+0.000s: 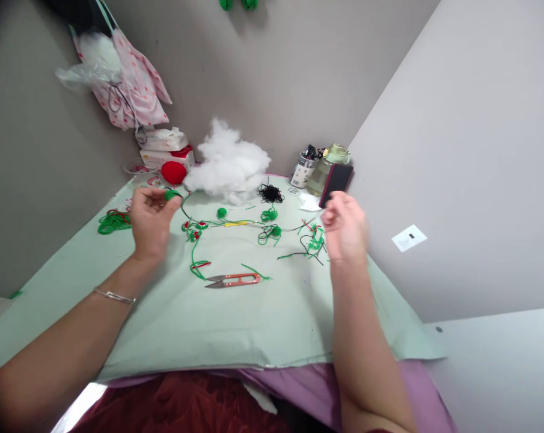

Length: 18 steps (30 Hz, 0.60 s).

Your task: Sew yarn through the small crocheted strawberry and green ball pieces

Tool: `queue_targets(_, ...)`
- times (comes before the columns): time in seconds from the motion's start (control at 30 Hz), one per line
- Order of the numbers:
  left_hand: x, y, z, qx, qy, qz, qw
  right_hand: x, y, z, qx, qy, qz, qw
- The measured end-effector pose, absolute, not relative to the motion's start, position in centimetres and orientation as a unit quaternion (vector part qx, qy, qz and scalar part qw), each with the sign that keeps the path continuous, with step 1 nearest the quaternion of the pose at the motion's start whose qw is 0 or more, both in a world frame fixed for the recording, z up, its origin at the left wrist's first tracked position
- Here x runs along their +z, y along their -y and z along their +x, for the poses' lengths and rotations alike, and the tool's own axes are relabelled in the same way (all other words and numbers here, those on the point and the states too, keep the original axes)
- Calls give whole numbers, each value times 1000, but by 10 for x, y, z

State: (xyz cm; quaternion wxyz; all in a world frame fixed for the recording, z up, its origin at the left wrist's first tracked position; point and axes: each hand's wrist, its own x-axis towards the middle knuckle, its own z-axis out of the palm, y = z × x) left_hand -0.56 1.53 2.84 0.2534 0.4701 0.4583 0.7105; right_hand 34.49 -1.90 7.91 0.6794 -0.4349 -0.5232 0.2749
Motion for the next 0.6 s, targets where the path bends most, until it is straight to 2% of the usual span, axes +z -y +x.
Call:
queue_targets(0.07, 29, 5, 17, 677, -425, 528, 286, 69, 22, 306, 334, 539, -447, 631)
queue_targets(0.13, 29, 23, 32, 648, -407, 570, 299, 60, 29, 271, 425, 571, -456, 534)
queue_targets(0.23, 26, 38, 42, 622, -386, 621, 280, 52, 43, 235, 469, 606, -450, 458)
queue_targets(0.5, 15, 21, 32, 648, -349, 656, 166, 58, 57, 227, 481, 652, -408, 421)
queue_targets(0.6, 14, 19, 31, 648, -348, 662, 144, 59, 56, 227, 485, 631, -423, 434)
